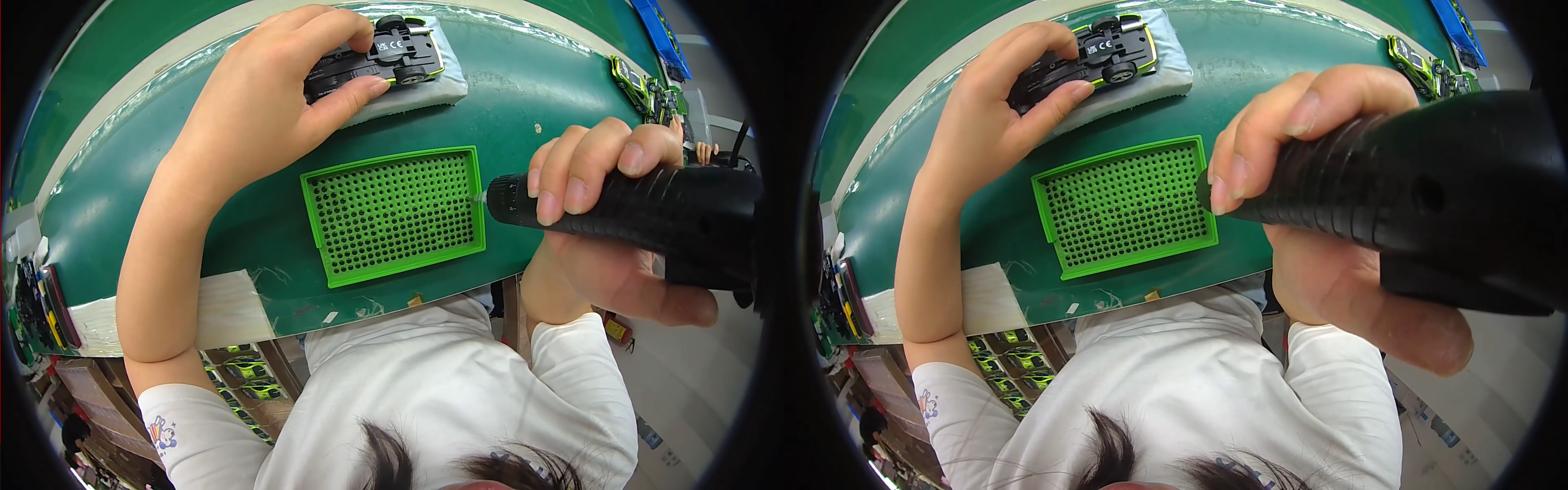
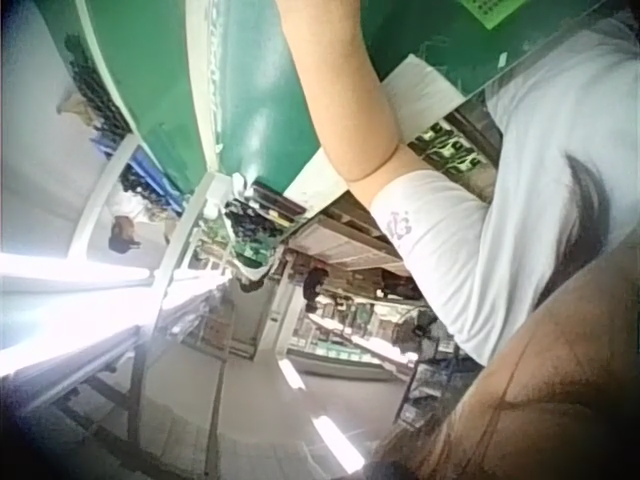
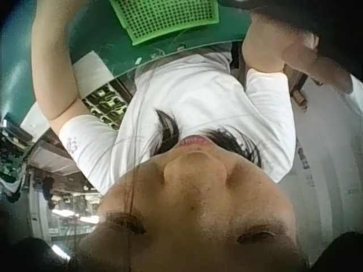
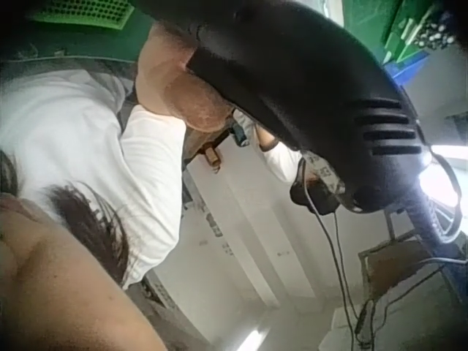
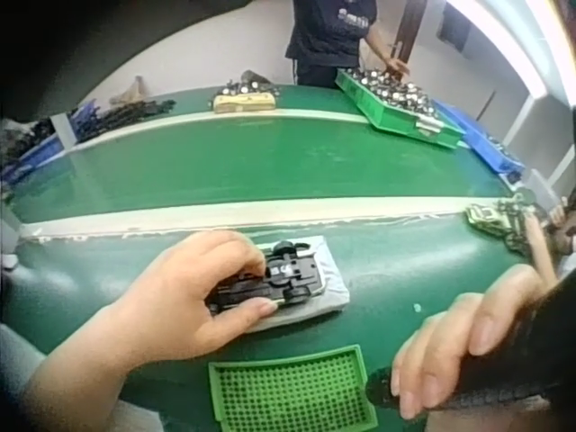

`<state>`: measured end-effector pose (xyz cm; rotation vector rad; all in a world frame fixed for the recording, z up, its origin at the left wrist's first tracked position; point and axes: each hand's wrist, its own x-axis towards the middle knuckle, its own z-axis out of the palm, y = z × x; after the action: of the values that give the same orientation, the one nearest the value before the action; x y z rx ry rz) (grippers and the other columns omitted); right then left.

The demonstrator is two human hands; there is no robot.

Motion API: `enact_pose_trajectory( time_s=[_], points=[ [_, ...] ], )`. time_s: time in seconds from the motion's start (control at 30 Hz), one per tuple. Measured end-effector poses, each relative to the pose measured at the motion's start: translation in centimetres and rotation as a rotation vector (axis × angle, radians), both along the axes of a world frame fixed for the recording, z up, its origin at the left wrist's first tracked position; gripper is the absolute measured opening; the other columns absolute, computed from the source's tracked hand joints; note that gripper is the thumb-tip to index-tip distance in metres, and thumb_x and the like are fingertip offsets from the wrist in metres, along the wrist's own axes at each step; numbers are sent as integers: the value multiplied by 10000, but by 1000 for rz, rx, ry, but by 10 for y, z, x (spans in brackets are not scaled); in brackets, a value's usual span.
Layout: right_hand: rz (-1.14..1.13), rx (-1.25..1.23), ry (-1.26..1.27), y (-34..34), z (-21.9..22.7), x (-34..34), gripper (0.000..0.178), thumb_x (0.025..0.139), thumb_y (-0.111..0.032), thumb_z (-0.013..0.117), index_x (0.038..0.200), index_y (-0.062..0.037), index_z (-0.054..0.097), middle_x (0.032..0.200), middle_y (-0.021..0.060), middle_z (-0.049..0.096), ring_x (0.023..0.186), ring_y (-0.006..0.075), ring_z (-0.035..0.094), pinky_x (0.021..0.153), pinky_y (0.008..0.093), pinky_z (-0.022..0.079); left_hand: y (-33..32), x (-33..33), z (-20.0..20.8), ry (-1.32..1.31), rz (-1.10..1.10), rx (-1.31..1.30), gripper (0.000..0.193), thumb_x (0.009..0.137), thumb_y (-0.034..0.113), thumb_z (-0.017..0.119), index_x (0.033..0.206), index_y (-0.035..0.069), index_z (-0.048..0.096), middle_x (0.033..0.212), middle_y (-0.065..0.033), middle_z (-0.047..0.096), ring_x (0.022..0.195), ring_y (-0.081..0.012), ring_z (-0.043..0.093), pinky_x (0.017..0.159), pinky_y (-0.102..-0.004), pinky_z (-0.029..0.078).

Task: The person assembles a toy car by hand, attaching plastic components with screws using an electric screwdriver.

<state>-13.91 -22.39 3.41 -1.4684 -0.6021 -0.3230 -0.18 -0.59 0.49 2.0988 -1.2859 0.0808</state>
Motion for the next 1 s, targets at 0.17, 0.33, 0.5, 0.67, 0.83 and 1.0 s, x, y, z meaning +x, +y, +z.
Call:
enact_pose_trajectory(
  time_s=[0.17, 0.33, 0.5, 0.67, 0.83, 1.0],
  points=[
    [65, 187, 40, -11, -1, -6, 1009, 655, -868, 606, 1189, -24, 461, 909, 92, 573, 706, 196, 581, 666, 328, 462, -2, 1, 2, -3, 0, -8, 288, 827, 146, 738, 1036, 8, 598, 1000, -114, 630, 916, -292, 600, 833, -329, 483],
    [112, 141, 46, -21, 21, -1, 967, 699, -818, 616, 1223, -21, 457, 931, 95, 558, 748, 194, 571, 711, 339, 451, 4, 3, -6, -29, 20, -33, 284, 816, 142, 743, 1024, 10, 600, 1017, -117, 630, 950, -301, 600, 842, -346, 486],
    [114, 35, -42, -20, 56, 30, 937, 688, -808, 582, 1203, -31, 497, 922, 70, 527, 763, 187, 525, 736, 332, 405, 4, 1, -4, 16, 27, -40, 285, 792, 144, 760, 993, 13, 604, 1063, -119, 628, 975, -306, 607, 850, -361, 497],
    [126, 13, -131, -19, 51, 77, 979, 662, -874, 497, 1185, -48, 548, 932, 81, 548, 767, 198, 526, 736, 348, 399, 4, 3, -5, 17, 6, -53, 304, 771, 148, 778, 989, 25, 607, 1090, -113, 632, 978, -313, 614, 839, -375, 509],
    [172, 72, -123, -23, 34, 105, 1050, 642, -955, 409, 1174, -70, 596, 941, 97, 576, 779, 214, 543, 730, 366, 407, 4, 3, -4, 6, 6, -81, 311, 754, 144, 789, 978, 31, 604, 1083, -114, 636, 972, -326, 612, 841, -387, 508],
    [153, 40, -106, -31, 33, 108, 1023, 669, -945, 389, 1145, -65, 601, 898, 109, 581, 750, 219, 548, 703, 364, 418, 1, 4, -4, 6, 1, -87, 310, 751, 141, 791, 975, 32, 606, 1081, -114, 636, 971, -326, 613, 838, -388, 508]
  ],
)
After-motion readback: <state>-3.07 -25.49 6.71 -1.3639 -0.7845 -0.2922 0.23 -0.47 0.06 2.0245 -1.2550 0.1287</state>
